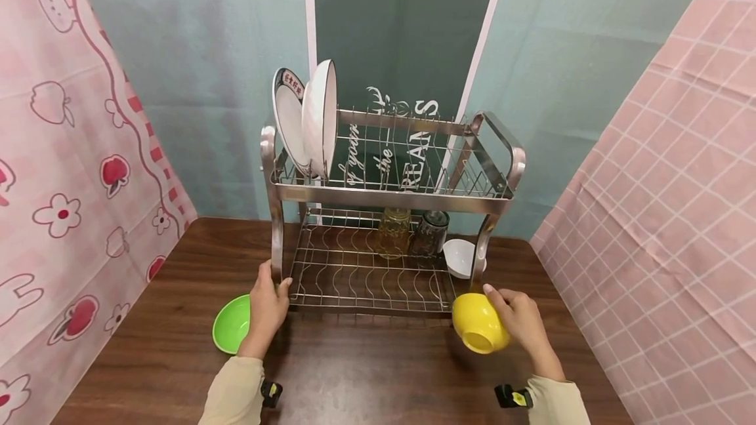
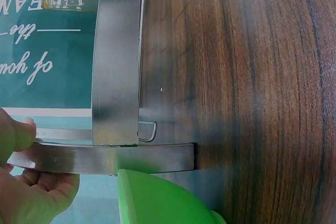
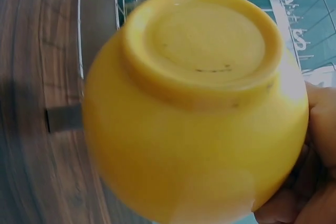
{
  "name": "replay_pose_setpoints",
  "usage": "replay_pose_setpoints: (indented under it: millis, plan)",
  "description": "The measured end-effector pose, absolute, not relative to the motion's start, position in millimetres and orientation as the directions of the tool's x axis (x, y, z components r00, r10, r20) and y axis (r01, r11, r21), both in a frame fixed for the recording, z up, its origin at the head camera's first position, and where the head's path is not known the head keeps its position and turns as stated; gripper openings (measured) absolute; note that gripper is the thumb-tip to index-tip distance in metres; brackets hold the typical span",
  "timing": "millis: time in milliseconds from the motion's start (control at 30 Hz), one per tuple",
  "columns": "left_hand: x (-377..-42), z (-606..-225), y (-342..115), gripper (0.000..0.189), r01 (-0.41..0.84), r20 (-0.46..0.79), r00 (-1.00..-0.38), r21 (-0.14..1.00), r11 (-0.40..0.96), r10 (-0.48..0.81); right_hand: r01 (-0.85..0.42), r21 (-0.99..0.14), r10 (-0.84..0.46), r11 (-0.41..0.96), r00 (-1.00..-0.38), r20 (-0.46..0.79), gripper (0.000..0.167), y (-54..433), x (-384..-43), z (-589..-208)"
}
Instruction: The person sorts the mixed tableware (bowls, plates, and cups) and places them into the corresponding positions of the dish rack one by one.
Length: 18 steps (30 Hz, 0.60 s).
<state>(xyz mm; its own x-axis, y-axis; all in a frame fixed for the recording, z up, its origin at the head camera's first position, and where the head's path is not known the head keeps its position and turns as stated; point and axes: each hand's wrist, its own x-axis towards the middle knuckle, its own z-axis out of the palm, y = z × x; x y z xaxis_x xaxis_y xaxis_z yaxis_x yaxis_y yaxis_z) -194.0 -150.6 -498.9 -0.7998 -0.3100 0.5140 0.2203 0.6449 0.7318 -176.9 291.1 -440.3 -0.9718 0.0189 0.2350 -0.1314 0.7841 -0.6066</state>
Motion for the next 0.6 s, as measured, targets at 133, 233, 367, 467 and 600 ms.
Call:
replay_pose_setpoints:
  millis: [133, 233, 367, 467, 600]
  plan:
    - [-194, -498, -150, 0.042, 0.225, 0.521, -0.797, 0.726, 0.649, -0.307, -0.078, -0.696, 0.078, 0.714, -0.979, 0.19, 0.044, 283, -178, -444]
    - [-195, -498, -150, 0.042, 0.229, 0.528, -0.792, 0.722, 0.653, -0.306, -0.086, -0.749, 0.092, 0.657, -0.977, 0.193, 0.041, 277, -179, -447]
    - [-197, -498, -150, 0.042, 0.239, 0.54, -0.785, 0.715, 0.657, -0.303, -0.14, -0.787, 0.073, 0.6, -0.971, 0.228, 0.037, 270, -179, -450]
    - [-197, -499, -151, 0.043, 0.245, 0.548, -0.781, 0.71, 0.66, -0.3, -0.145, -0.817, 0.067, 0.559, -0.973, 0.219, 0.037, 266, -178, -450]
    - [-198, -501, -151, 0.043, 0.25, 0.557, -0.775, 0.705, 0.664, -0.3, -0.113, -0.857, 0.072, 0.503, -0.983, 0.172, 0.039, 261, -179, -450]
